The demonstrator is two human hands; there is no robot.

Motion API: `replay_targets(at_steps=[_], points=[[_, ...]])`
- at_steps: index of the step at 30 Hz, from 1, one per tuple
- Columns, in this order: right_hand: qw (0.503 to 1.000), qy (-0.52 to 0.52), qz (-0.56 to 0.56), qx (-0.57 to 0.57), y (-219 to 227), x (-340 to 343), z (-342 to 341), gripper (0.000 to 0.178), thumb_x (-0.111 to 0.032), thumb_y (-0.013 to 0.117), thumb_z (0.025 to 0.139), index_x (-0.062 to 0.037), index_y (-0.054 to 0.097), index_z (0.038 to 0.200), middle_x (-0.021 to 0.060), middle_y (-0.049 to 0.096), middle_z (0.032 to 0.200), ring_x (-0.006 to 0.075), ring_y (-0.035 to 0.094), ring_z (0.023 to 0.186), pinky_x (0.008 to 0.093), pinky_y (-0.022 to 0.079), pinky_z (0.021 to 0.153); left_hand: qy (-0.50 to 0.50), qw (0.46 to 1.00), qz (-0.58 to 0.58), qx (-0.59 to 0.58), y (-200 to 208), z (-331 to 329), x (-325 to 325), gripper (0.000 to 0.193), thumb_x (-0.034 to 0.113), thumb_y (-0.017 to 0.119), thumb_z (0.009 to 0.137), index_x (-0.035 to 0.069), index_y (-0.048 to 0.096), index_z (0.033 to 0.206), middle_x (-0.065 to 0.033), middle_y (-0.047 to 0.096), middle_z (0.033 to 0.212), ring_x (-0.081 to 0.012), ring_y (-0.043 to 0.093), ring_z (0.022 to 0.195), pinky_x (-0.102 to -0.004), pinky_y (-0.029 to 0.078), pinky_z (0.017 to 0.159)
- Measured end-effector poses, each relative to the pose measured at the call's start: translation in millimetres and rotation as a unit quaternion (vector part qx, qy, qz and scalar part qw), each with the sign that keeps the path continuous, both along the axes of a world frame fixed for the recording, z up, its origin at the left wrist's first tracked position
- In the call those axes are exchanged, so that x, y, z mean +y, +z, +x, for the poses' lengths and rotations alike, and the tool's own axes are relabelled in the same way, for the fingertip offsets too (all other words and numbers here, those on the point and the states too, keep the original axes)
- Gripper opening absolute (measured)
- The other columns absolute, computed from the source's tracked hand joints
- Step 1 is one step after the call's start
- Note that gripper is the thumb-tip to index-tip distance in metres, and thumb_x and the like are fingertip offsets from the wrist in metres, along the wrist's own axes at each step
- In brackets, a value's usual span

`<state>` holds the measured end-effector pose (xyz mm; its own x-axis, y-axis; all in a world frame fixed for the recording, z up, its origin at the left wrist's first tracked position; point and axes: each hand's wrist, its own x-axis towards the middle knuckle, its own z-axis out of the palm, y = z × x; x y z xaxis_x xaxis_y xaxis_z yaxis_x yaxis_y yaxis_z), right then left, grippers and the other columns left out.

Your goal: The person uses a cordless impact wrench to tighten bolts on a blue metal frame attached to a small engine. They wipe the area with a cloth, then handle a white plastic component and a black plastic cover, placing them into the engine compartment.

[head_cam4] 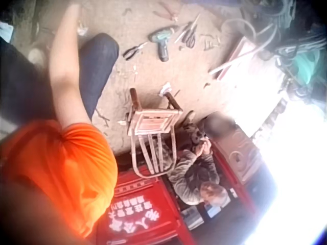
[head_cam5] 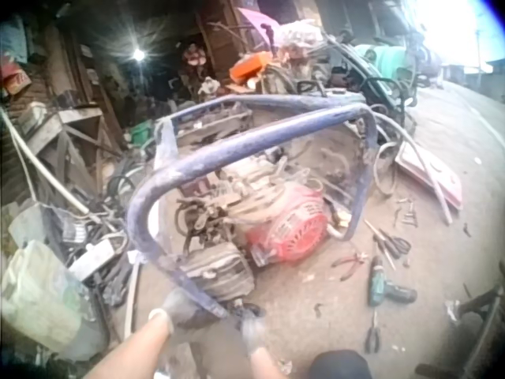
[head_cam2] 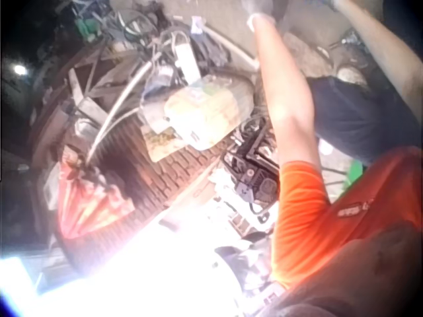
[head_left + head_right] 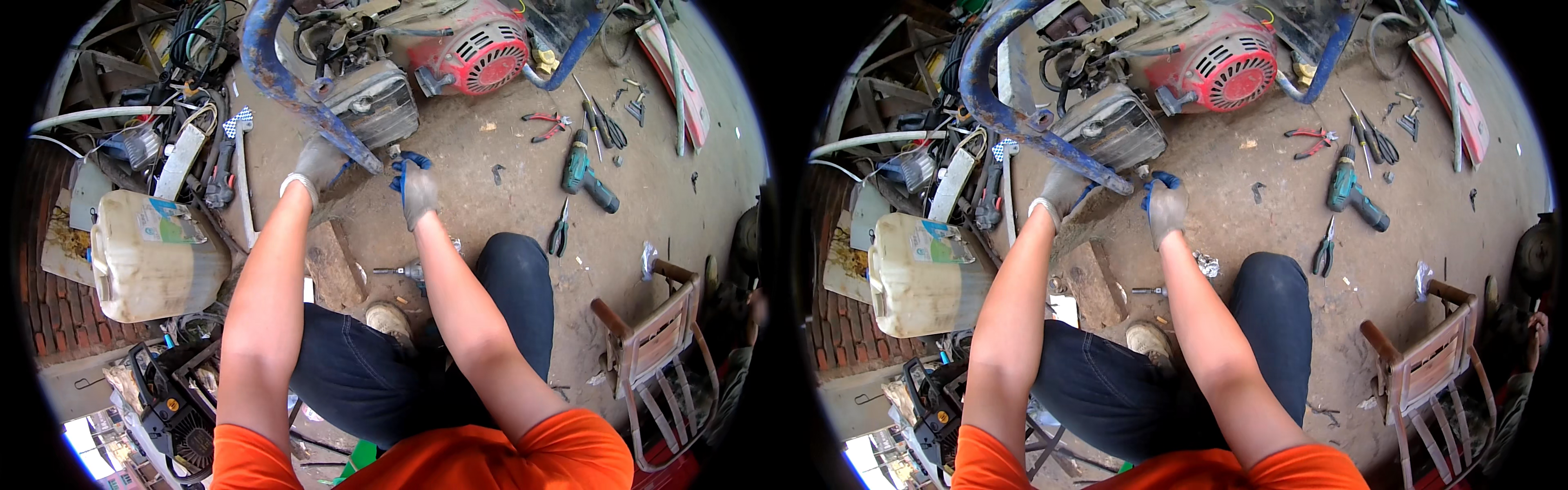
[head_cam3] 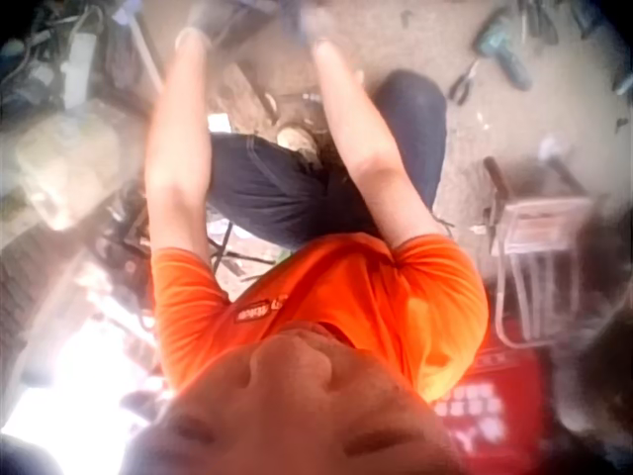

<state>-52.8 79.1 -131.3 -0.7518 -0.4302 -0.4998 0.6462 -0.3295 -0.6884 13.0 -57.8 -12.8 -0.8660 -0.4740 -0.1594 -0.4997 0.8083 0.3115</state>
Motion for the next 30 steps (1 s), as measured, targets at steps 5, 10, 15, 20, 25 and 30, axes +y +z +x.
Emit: replay_targets(at_steps=[5,10,15,20,25,30], points=[[0.994,0.096,0.025,0.043,6,4,-8,0.025,-0.026,0.053,0.092,-0.0067,0.060,0.105,0.0058,0.064,0.081,0.0099,0.055,0.061,0.0247,0.047,0.054,0.007,1.000,0.009,0.027,11,-3,12,0.039,0.026,0.063,0.082,0.000,0.061,0.112,-0.0205,0.060,0.116,-0.0345,0.053,0.111,-0.0370,0.040,0.096],[0.998,0.038,0.024,-0.033,-13,2,-10,0.027,-0.028,0.055,0.092,-0.0025,0.063,0.090,0.0034,0.063,0.075,0.0123,0.057,0.062,0.0303,0.046,0.052,-0.016,0.999,-0.043,0.025,15,-4,15,0.035,0.023,0.057,0.084,0.002,0.062,0.111,-0.0202,0.060,0.117,-0.0363,0.053,0.112,-0.0385,0.042,0.096],[0.923,0.022,0.193,0.333,12,9,-2,0.025,-0.027,0.057,0.090,-0.0036,0.064,0.091,0.0128,0.067,0.080,0.0293,0.064,0.072,0.0390,0.050,0.064,0.003,0.999,-0.039,0.027,8,-3,14,0.032,0.023,0.056,0.084,0.004,0.064,0.109,-0.0194,0.061,0.115,-0.0366,0.054,0.110,-0.0400,0.043,0.093],[0.830,0.100,0.352,0.420,19,2,4,0.033,-0.033,0.056,0.089,-0.0010,0.065,0.085,0.0150,0.068,0.077,0.0324,0.064,0.069,0.0411,0.049,0.064,-0.008,0.999,-0.050,0.011,6,-5,9,0.030,0.023,0.055,0.085,0.004,0.064,0.107,-0.0186,0.062,0.114,-0.0361,0.056,0.108,-0.0406,0.044,0.091],[0.995,0.098,-0.019,0.002,6,-5,-4,0.029,-0.033,0.056,0.088,-0.0092,0.063,0.073,0.0013,0.059,0.063,0.0153,0.055,0.054,0.0319,0.043,0.048,-0.019,0.999,-0.043,0.015,12,-2,15,0.030,0.023,0.055,0.086,0.004,0.064,0.107,-0.0192,0.063,0.112,-0.0360,0.057,0.105,-0.0407,0.045,0.090],[0.900,0.137,-0.277,-0.307,-19,0,-27,0.024,-0.034,0.056,0.088,-0.0126,0.059,0.079,0.0000,0.058,0.067,0.0103,0.046,0.048,0.0287,0.035,0.041,0.022,0.998,0.007,0.051,4,-8,13,0.036,0.027,0.061,0.083,0.004,0.063,0.110,-0.0188,0.063,0.113,-0.0353,0.057,0.108,-0.0391,0.044,0.091]])
